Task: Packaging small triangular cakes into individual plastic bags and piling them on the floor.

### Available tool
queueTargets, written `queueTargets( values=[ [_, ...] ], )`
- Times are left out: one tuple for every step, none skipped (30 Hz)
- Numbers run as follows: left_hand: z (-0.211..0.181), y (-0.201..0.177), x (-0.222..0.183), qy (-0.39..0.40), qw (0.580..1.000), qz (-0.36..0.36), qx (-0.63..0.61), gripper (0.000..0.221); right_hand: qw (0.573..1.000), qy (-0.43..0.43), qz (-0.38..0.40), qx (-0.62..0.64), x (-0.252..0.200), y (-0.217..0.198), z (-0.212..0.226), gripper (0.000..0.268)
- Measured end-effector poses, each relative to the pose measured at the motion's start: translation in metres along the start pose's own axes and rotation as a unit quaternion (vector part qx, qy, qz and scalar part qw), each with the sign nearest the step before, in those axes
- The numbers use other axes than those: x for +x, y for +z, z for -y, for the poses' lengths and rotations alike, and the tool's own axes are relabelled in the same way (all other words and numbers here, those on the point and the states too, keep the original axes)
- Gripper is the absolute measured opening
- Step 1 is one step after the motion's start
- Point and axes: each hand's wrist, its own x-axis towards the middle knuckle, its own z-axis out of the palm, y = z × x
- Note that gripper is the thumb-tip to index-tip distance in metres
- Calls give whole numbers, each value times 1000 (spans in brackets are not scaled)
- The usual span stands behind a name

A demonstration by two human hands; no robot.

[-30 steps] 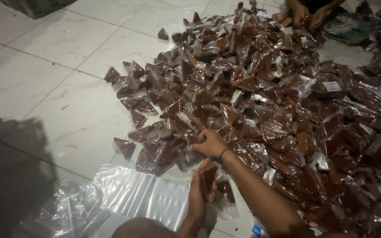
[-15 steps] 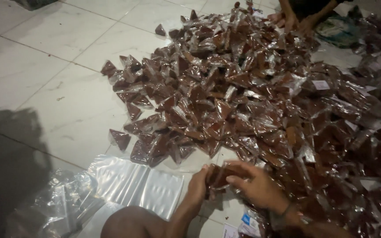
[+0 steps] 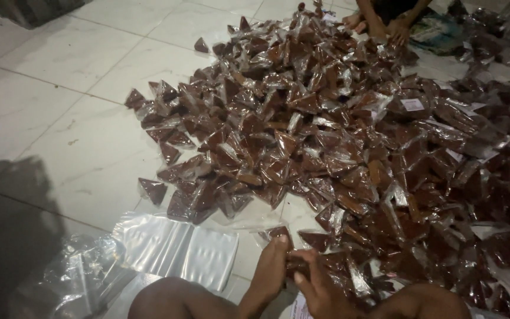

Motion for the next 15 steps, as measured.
queueTargets(
  values=[
    [1, -4, 1, 11, 1000, -1, 11, 47, 1000, -9, -2, 14, 1, 3, -4, 47],
    [3, -9, 3, 23, 999, -2, 22, 54, 999, -17, -4, 29, 2, 7, -8, 46],
    [3, -6, 1, 23, 999, -3, 24, 54, 999, -18, -5, 30, 6, 16, -22, 46],
    [4, -5, -1, 9, 999, -43, -12, 52, 980, 30, -117, 156, 11, 25, -37, 49],
    [4, -3, -2, -3, 995, -83, -50, 51, 932, 76, -224, 276, 18, 34, -52, 52],
    [2, -3, -5, -1, 995, -84, -49, 51, 932, 74, -224, 276, 21, 20, -39, 52],
    [4, -2, -11, 54, 998, -25, 19, 32, 900, 63, -227, 367, 20, 7, -27, 49],
    [5, 0, -18, 110, 990, 33, 86, 50, 860, 52, -229, 454, 19, -6, -15, 47],
    [4, 3, -23, 110, 990, 34, 86, 50, 859, 53, -231, 454, 17, -5, -44, 47],
    [1, 6, -28, 234, 959, 47, 152, 48, 839, 123, -254, 466, 15, -5, -72, 45],
    [-3, 8, -29, 359, 906, 57, 216, 46, 815, 187, -274, 475, 18, -7, -99, 43],
    [-7, 4, -24, 364, 904, 57, 217, 46, 816, 182, -275, 475, 23, -8, -89, 43],
    [-9, 2, -23, 368, 898, 92, 222, 52, 798, 185, -272, 504, 21, -6, -80, 35],
    [-10, 1, -23, 371, 892, 128, 226, 58, 780, 187, -270, 532, 19, -5, -71, 32],
    [-10, 1, -26, 371, 891, 130, 227, 58, 779, 187, -271, 533, 23, -8, -80, 32]
  ],
)
